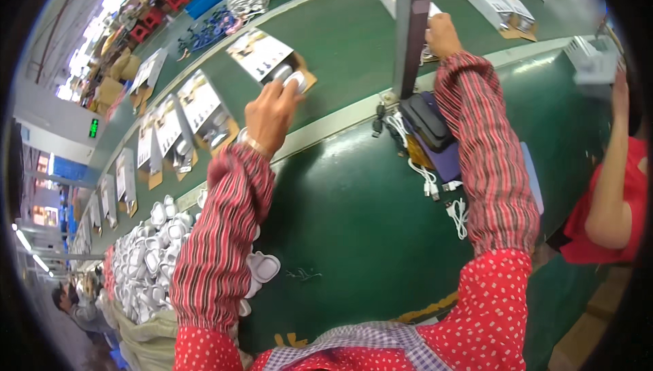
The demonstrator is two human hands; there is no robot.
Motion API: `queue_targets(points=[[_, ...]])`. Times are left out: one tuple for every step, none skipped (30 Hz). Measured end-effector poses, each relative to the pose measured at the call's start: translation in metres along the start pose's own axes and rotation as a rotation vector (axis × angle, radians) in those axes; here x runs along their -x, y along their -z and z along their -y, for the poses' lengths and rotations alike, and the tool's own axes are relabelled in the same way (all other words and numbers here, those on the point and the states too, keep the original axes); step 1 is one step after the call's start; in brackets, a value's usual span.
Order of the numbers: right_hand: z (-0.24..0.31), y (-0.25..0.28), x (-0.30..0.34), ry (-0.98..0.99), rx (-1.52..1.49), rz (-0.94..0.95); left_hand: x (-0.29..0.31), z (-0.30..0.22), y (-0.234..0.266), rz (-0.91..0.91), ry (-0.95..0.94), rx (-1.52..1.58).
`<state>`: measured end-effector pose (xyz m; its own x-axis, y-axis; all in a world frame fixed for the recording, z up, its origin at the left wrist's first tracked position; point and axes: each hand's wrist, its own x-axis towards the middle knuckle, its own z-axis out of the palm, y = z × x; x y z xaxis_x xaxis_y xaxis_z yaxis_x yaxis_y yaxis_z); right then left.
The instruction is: The person takes small white plastic inserts from a pile, arranges them on the table, and packs them into product boxes moving along an assembly line conveyor belt by hand.
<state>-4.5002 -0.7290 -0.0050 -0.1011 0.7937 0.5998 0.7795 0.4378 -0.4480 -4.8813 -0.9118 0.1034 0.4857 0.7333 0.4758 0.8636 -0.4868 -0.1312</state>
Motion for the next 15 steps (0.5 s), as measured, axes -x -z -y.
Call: queue_targets(points=[[0.035,-0.010,0.007,-0.059,-0.083,0.011,0.001,0.024,-0.009,0.037,-0.005,-0.059],[0.015,0.007,0.013,0.155,0.134,-0.020,-0.010,0.026,-0.030,0.033,-0.021,-0.070],[0.031,0.012,0.020,0.104,0.028,-0.007,-0.013,0.038,-0.043,0.035,-0.039,-0.116],[0.057,0.029,0.030,0.052,-0.082,0.012,-0.014,0.049,-0.050,0.044,-0.054,-0.162],[0.077,0.049,0.040,-0.042,-0.212,0.088,-0.022,0.048,-0.057,0.027,-0.057,-0.192],[0.097,0.075,0.049,-0.142,-0.324,0.168,-0.034,0.043,-0.062,0.003,-0.062,-0.207],[0.119,0.093,0.057,-0.200,-0.380,0.226,-0.042,0.043,-0.068,0.013,-0.038,-0.179],[0.137,0.106,0.064,-0.260,-0.433,0.286,-0.051,0.042,-0.072,0.083,0.004,-0.186],[0.151,0.115,0.071,-0.245,-0.479,0.338,-0.059,0.042,-0.077,0.154,0.045,-0.199],[0.165,0.122,0.075,-0.226,-0.526,0.390,-0.067,0.045,-0.083,0.262,0.099,-0.213],[0.183,0.127,0.080,-0.233,-0.555,0.441,-0.070,0.047,-0.089,0.306,0.148,-0.220],[0.194,0.121,0.086,-0.067,-0.499,0.456,-0.073,0.049,-0.090,0.352,0.194,-0.234],[0.206,0.116,0.090,0.099,-0.445,0.463,-0.074,0.052,-0.090,0.259,0.206,-0.158],[0.226,0.110,0.092,0.158,-0.536,0.514,-0.068,0.057,-0.087,0.183,0.221,-0.067],[0.229,0.102,0.098,0.224,-0.574,0.558,-0.068,0.046,-0.079,0.097,0.229,0.053]])
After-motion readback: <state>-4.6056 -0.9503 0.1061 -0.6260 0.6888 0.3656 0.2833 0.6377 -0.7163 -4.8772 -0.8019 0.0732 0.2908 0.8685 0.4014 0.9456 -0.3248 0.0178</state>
